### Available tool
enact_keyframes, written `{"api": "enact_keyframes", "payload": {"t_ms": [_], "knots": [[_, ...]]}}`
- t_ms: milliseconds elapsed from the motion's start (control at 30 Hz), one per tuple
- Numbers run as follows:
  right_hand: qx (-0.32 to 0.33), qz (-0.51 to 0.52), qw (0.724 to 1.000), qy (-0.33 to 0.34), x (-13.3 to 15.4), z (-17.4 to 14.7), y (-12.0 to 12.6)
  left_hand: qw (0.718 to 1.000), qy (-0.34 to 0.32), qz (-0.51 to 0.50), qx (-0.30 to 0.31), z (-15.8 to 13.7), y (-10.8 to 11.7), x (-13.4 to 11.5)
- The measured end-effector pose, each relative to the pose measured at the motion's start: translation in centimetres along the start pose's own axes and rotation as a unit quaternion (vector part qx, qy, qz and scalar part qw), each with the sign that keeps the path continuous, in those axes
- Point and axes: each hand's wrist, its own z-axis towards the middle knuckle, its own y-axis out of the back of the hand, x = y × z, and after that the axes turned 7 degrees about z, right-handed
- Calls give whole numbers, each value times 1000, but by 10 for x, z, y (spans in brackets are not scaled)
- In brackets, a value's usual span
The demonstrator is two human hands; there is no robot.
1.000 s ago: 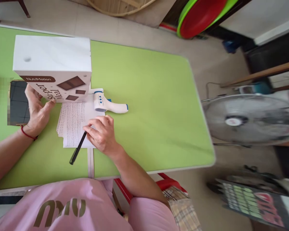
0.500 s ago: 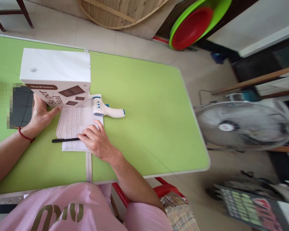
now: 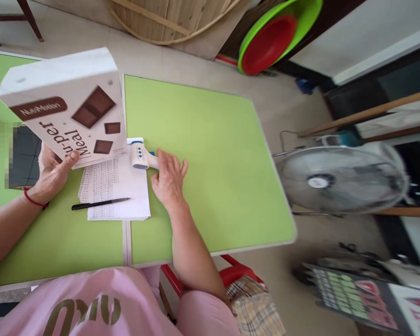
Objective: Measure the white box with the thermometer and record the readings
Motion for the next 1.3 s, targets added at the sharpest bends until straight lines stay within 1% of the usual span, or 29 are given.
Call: {"api": "enact_keyframes", "payload": {"t_ms": [33, 100, 167, 200, 267, 333, 400, 433, 467, 567, 667, 767, 867, 967, 1167, 1300], "knots": [[8, 3, 1000, 3, -2, -1, -1, 1000, -7, -3, 4, -1, 0, -4], [-4, 36, 999, 9, -3, -3, -4, 1000, -20, -2, 13, -3, 1, -11], [-46, 106, 993, 1, -2, -4, -5, 1000, -11, 6, 21, -4, 0, -15], [-72, 150, 986, -13, 1, -5, -4, 1000, 1, 12, 27, -5, 0, -16], [-118, 247, 960, -49, 11, -8, 3, 998, 26, 37, 43, -6, -1, -17], [-128, 355, 923, -74, 28, -12, 15, 994, 28, 82, 61, -6, -1, -17], [-86, 450, 885, -81, 47, -19, 30, 988, 11, 131, 77, -5, 0, -18], [-41, 492, 865, -85, 56, -23, 36, 985, 1, 147, 86, -4, 0, -18], [5, 537, 840, -83, 65, -27, 41, 984, -9, 155, 92, -3, 0, -18], [110, 623, 771, -76, 85, -35, 47, 981, -33, 161, 102, -1, 1, -18], [166, 657, 729, -94, 94, -37, 43, 980, -35, 163, 105, -1, 1, -16], [202, 678, 697, -117, 96, -35, 37, 982, -35, 148, 109, -2, 1, -15], [222, 691, 672, -148, 96, -32, 37, 984, -46, 135, 110, -2, 0, -15], [228, 707, 650, -160, 97, -29, 40, 983, -49, 135, 113, -2, 0, -15], [244, 703, 647, -163, 98, -29, 45, 983, -52, 126, 120, -3, -1, -13], [245, 711, 633, -184, 97, -31, 42, 982, -64, 137, 115, -3, -1, -13]]}}
